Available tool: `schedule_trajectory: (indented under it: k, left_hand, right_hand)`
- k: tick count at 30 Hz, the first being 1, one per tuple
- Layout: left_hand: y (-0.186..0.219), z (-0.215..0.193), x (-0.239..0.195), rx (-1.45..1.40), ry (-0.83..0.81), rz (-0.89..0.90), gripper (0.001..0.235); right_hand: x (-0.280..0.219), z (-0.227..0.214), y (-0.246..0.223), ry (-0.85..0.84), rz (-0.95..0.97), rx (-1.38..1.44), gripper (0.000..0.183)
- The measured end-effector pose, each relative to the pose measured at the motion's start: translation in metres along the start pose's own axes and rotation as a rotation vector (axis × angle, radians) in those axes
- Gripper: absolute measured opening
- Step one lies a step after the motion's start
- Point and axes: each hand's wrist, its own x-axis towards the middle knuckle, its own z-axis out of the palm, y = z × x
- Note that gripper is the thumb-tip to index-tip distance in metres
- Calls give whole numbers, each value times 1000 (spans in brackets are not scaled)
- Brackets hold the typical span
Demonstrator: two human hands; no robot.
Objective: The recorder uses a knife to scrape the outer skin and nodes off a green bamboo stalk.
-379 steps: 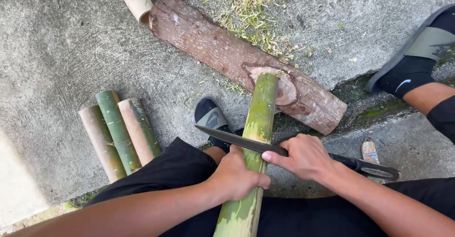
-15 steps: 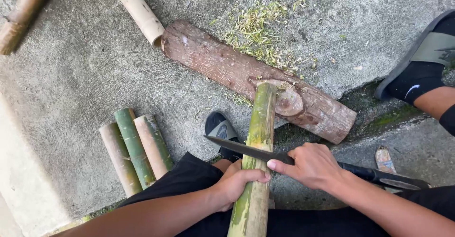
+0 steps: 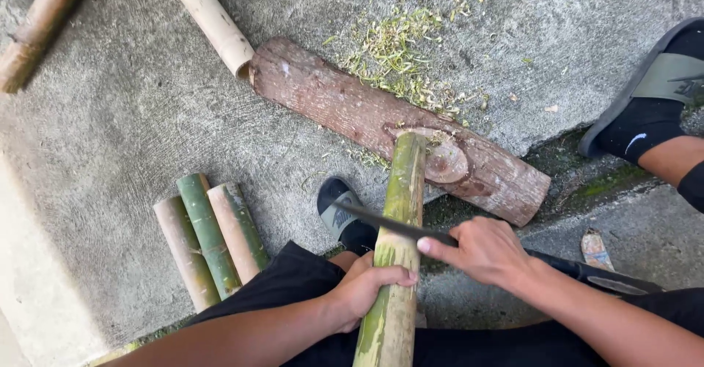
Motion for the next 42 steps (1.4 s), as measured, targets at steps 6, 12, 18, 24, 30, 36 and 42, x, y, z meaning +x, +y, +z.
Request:
schedule_trajectory:
  k: [6, 12, 18, 24, 30, 36, 42]
  left_hand:
    - [-3, -6, 0, -40, -57, 32, 53]
    - [16, -9, 4, 206, -123, 3, 72]
    - [36, 12, -9, 713, 300, 70, 116]
    - [28, 8, -5, 354, 169, 82, 78]
    - [11, 7, -10, 83, 56, -42, 71]
    - [12, 13, -13, 148, 71, 14, 71]
    - [16, 11, -2, 138, 62, 61, 73]
  right_hand:
    - [8, -1, 3, 84, -65, 0, 94]
    - [11, -15, 12, 126, 141, 78, 94]
    - [12, -15, 22, 207, 105, 174, 92]
    - [-2, -24, 21, 179, 101, 187, 89]
    - [-17, -21, 2, 107, 36, 119, 86]
    - [-27, -10, -5, 28, 2, 84, 90]
    - [-34, -14, -8, 45, -13, 79, 89]
